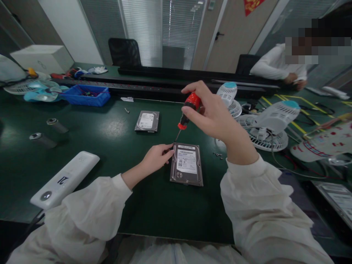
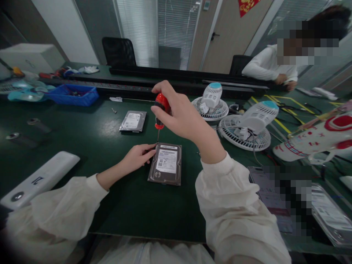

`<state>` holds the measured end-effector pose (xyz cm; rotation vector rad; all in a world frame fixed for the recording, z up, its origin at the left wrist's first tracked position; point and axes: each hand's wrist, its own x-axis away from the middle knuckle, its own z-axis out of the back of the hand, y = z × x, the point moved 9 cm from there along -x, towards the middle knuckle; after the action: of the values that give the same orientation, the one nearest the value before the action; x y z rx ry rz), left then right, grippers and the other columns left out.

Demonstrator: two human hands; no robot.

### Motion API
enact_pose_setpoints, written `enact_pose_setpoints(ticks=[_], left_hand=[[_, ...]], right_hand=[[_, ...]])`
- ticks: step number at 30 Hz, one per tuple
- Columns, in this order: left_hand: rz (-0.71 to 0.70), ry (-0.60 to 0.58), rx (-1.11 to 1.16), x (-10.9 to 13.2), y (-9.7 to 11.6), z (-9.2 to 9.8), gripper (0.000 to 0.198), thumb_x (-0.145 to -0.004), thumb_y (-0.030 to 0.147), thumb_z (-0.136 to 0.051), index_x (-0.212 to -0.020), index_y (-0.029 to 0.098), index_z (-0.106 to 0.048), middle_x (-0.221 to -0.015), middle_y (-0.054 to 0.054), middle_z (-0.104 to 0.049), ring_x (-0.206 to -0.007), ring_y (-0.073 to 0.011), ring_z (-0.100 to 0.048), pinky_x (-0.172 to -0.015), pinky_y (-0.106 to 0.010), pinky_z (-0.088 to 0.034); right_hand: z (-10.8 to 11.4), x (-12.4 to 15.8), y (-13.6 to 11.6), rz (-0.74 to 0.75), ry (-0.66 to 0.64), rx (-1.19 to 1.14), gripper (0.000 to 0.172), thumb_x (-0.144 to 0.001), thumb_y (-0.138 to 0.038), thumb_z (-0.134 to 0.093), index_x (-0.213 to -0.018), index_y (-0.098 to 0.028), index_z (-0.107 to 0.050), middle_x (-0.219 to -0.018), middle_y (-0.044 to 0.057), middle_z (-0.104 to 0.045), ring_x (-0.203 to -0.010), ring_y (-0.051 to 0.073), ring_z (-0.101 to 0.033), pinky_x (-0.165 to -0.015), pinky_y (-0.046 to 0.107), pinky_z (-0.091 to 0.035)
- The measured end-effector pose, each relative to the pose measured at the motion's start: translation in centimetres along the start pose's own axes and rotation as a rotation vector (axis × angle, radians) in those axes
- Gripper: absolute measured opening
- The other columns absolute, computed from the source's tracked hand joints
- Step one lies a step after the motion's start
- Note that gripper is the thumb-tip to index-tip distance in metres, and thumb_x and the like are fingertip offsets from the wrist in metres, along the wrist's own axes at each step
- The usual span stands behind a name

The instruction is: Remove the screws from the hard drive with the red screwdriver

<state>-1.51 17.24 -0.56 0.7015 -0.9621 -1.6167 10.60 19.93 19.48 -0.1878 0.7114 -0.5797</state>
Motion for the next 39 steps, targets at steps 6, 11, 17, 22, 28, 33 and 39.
enact_pose_setpoints(ticks=[6, 11, 17, 22, 28, 33, 39], left_hand=[[0.000, -0.001, -0.001, -0.01, -0.10, 0.00, 0.048, -0.102, 0.037, -0.055, -0.144, 0.017, -0.063, -0.104, -0.010, -0.078, -0.063, -0.0134, -0.067, -0.055, -0.024, -0.051], [-0.007, -0.001, 0.000, -0.08, -0.29, -0.10, 0.046, -0.102, 0.037, -0.055, -0.143, 0.019, -0.065, -0.101, -0.008, -0.078, -0.062, -0.0128, -0.066, -0.054, -0.023, -0.051], [-0.005, 0.001, 0.006, -0.04, -0.15, -0.03, 0.047, -0.102, 0.036, -0.055, -0.144, 0.017, -0.064, -0.102, -0.009, -0.078, -0.062, -0.0127, -0.066, -0.053, -0.023, -0.051], [-0.010, -0.002, 0.007, -0.06, -0.30, -0.09, 0.047, -0.102, 0.038, -0.056, -0.143, 0.018, -0.064, -0.104, -0.009, -0.078, -0.063, -0.0126, -0.066, -0.054, -0.024, -0.051], [-0.005, -0.004, 0.010, -0.04, -0.41, -0.11, 0.049, -0.102, 0.038, -0.056, -0.145, 0.016, -0.062, -0.105, -0.010, -0.077, -0.063, -0.0123, -0.066, -0.054, -0.024, -0.052], [-0.002, -0.004, 0.007, 0.03, -0.27, -0.06, 0.048, -0.102, 0.038, -0.056, -0.145, 0.016, -0.063, -0.105, -0.009, -0.077, -0.063, -0.0120, -0.065, -0.054, -0.023, -0.051], [0.002, 0.001, -0.001, -0.06, -0.16, -0.07, 0.048, -0.102, 0.037, -0.056, -0.144, 0.016, -0.063, -0.105, -0.010, -0.077, -0.062, -0.0119, -0.064, -0.052, -0.023, -0.050]], right_hand=[[0.37, 0.10, 0.38, -0.075, 0.032, 0.193, 0.033, -0.099, -0.043, -0.053, -0.122, -0.019, -0.055, -0.090, 0.004, -0.066, -0.074, 0.021, -0.061, -0.072, 0.037, -0.047], [0.20, 0.10, 0.10, -0.005, 0.038, -0.010, 0.033, -0.096, -0.020, -0.047, -0.128, -0.017, -0.055, -0.122, 0.010, -0.070, -0.098, 0.024, -0.068, -0.085, 0.040, -0.052], [0.58, -0.06, 0.66, -0.051, 0.090, 0.149, 0.028, -0.098, -0.046, -0.059, -0.112, -0.021, -0.060, -0.079, 0.000, -0.066, -0.066, 0.018, -0.059, -0.066, 0.034, -0.045], [0.49, 0.10, 0.67, -0.068, 0.074, 0.076, 0.024, -0.102, -0.030, -0.042, -0.119, -0.021, -0.057, -0.098, 0.006, -0.072, -0.087, 0.025, -0.067, -0.082, 0.042, -0.051], [0.67, 0.02, 0.49, -0.033, 0.095, 0.069, 0.026, -0.097, -0.036, -0.056, -0.116, -0.020, -0.062, -0.097, 0.006, -0.072, -0.078, 0.022, -0.067, -0.073, 0.039, -0.053], [0.48, -0.02, 0.75, -0.057, 0.090, 0.180, 0.042, -0.102, -0.050, -0.047, -0.124, -0.018, -0.063, -0.097, 0.008, -0.073, -0.084, 0.026, -0.070, -0.079, 0.044, -0.054], [0.15, -0.04, 0.88, -0.001, 0.081, 0.020, 0.043, -0.098, -0.031, -0.050, -0.138, -0.019, -0.055, -0.139, 0.013, -0.068, -0.124, 0.031, -0.065, -0.106, 0.051, -0.052]])
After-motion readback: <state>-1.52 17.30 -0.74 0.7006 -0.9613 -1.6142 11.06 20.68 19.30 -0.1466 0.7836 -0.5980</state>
